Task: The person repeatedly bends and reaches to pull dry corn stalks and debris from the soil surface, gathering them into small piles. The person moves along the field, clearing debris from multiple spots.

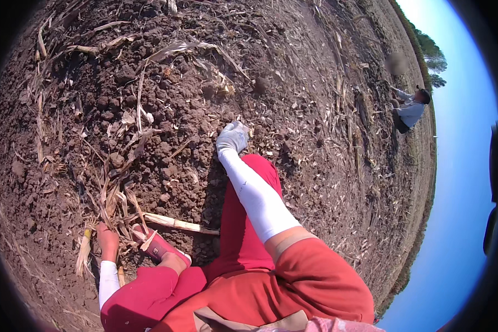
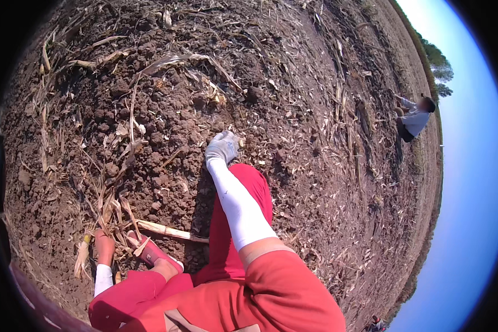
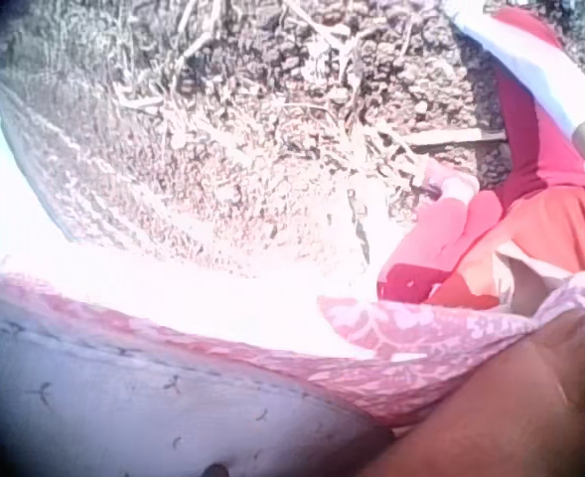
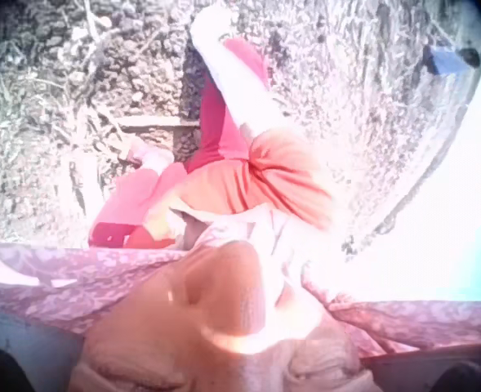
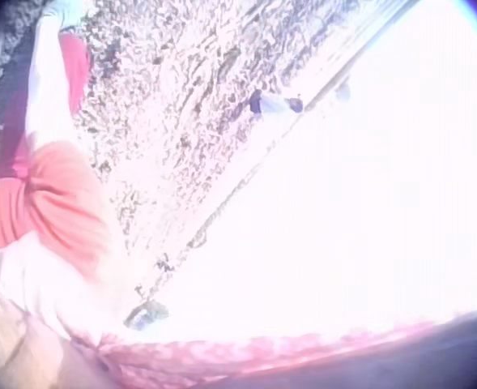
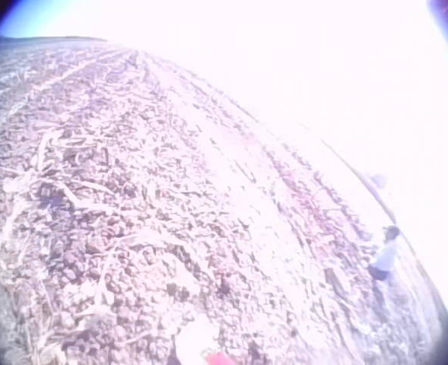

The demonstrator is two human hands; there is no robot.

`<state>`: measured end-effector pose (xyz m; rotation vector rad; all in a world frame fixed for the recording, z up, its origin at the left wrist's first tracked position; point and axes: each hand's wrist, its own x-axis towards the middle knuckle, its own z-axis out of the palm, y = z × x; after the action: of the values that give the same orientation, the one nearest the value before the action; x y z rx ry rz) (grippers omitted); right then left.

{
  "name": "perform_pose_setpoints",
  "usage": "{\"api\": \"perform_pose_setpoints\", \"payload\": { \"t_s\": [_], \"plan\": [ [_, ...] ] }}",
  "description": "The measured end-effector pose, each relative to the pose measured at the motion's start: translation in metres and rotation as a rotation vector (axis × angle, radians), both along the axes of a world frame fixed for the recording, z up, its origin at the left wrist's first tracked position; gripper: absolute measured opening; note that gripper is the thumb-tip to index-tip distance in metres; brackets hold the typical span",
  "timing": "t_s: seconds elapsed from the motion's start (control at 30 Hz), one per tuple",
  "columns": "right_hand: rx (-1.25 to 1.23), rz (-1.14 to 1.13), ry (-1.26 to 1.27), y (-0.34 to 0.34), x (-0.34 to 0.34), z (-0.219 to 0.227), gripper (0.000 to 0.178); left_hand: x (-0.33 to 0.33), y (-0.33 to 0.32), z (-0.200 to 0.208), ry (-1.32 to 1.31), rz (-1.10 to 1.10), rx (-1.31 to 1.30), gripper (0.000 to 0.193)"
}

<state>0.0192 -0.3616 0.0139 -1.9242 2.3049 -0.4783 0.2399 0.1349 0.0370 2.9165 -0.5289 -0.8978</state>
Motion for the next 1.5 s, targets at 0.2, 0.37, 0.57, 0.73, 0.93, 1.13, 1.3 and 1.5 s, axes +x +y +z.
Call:
{"api": "perform_pose_setpoints", "payload": {
  "t_s": [0.2, 0.37, 0.57, 0.73, 0.93, 1.13, 1.3, 1.5],
  "plan": [
    [0.010, -0.058, -0.004, 0.003, -0.005, 0.009, 0.024, 0.007, -0.001, 0.010, 0.143, 0.058, 0.073, 0.034],
    [0.014, -0.078, -0.010, 0.007, -0.005, 0.008, 0.023, 0.010, -0.016, 0.039, 0.136, -0.039, 0.181, 0.031],
    [0.055, -0.062, 0.004, 0.006, 0.001, 0.015, 0.025, 0.017, 0.009, 0.015, 0.131, -0.059, 0.196, 0.040],
    [0.109, -0.069, -0.002, 0.004, -0.002, 0.011, 0.024, 0.011, 0.006, 0.018, 0.077, -0.033, 0.175, 0.047],
    [0.089, -0.068, -0.002, 0.004, -0.004, 0.012, 0.025, 0.012, -0.006, 0.030, 0.158, -0.079, 0.198, 0.041],
    [0.128, -0.089, 0.001, 0.003, 0.000, 0.015, 0.027, 0.016, 0.004, 0.020, 0.152, -0.090, 0.251, 0.037],
    [0.079, -0.060, -0.012, 0.005, -0.002, 0.015, 0.026, 0.016, 0.005, 0.023, 0.170, -0.080, 0.227, 0.035],
    [0.063, -0.067, 0.005, 0.005, -0.001, 0.017, 0.024, 0.017, 0.002, 0.026, 0.196, -0.063, 0.244, 0.036]
  ]
}}
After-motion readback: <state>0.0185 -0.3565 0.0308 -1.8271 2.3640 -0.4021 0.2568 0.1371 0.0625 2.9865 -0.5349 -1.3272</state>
